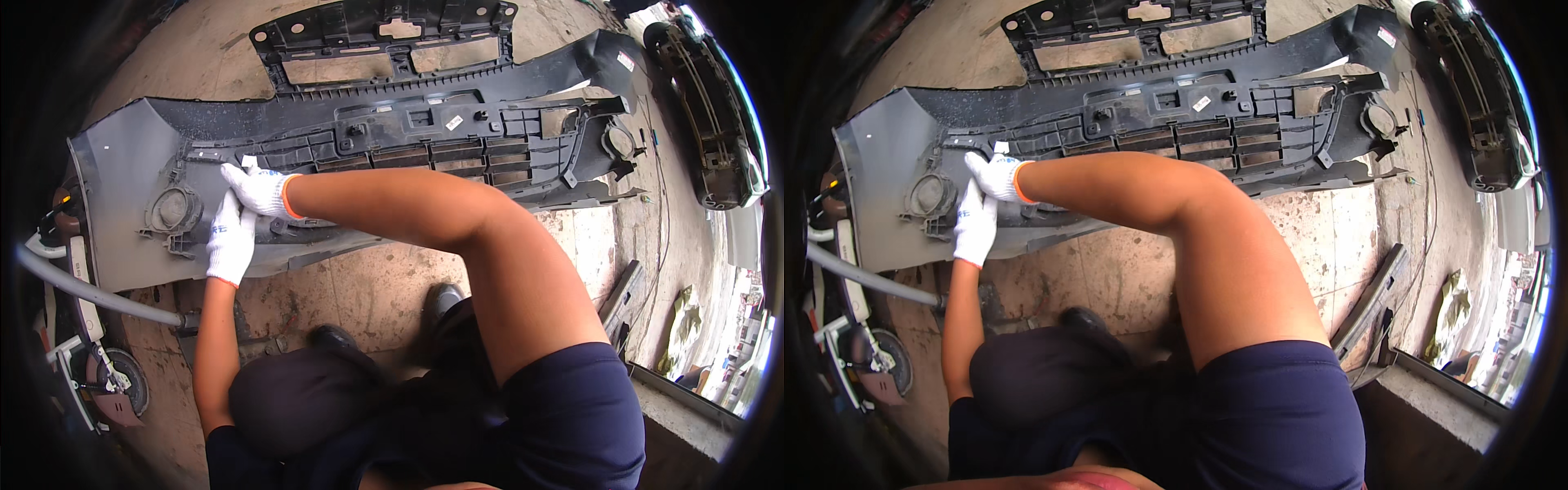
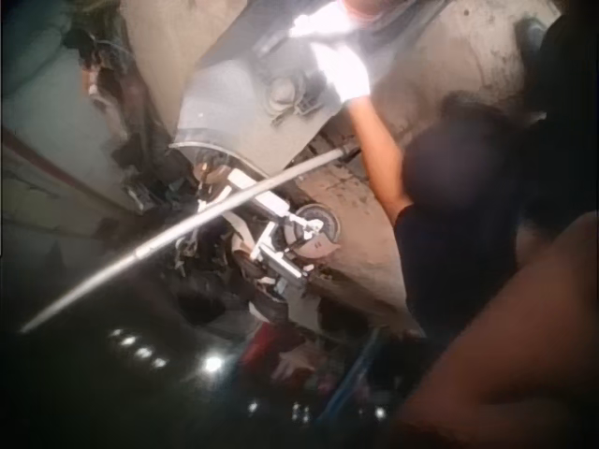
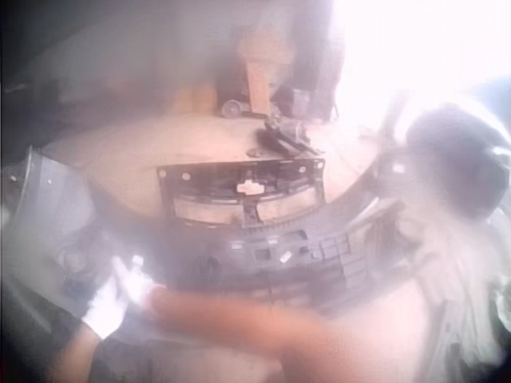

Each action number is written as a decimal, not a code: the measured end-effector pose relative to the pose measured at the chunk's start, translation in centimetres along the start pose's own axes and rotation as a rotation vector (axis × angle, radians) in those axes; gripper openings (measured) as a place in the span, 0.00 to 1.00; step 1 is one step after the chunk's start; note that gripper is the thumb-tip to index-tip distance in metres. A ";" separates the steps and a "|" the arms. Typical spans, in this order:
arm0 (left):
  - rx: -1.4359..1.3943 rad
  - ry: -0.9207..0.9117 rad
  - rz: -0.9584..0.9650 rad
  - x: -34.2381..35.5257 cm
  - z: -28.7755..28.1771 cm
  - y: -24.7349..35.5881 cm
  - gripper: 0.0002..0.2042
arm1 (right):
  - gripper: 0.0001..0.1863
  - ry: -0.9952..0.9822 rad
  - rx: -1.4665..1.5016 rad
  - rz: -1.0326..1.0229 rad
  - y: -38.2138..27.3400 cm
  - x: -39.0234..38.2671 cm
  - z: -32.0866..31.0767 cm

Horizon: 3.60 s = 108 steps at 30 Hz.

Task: The person uses a screwdriver to pry and remove a grille insert from a detached car bumper, then places the removed part on the floor. The person later picks up the grille and aligns it with the bumper, preparing to reattach it.

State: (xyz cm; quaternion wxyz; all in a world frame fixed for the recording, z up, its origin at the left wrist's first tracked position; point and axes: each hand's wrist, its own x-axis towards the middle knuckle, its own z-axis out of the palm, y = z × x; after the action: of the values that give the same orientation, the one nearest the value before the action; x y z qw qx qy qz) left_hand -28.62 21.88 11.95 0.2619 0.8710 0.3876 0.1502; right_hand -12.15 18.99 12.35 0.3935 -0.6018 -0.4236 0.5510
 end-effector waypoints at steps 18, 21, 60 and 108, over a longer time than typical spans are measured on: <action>0.098 0.135 -0.132 -3.3 1.3 1.8 0.19 | 0.26 -0.459 -1.241 0.405 18.9 -6.9 -16.0; 0.101 0.143 -0.140 -3.3 1.3 1.9 0.19 | 0.25 -0.414 -1.134 0.359 18.8 -6.4 -14.6; 0.065 0.173 -0.132 -3.5 1.3 1.6 0.20 | 0.23 -0.541 -1.311 0.418 10.8 -5.7 -9.0; 0.194 0.335 0.406 -4.9 1.0 0.0 0.22 | 0.37 -0.478 -1.081 0.338 15.9 1.1 -8.1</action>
State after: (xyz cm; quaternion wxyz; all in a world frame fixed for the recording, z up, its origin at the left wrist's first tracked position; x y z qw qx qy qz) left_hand -31.35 17.84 10.87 0.0740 0.9148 0.2555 0.3039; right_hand -2.83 14.65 -2.30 -0.1657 -0.6348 -0.6183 0.4327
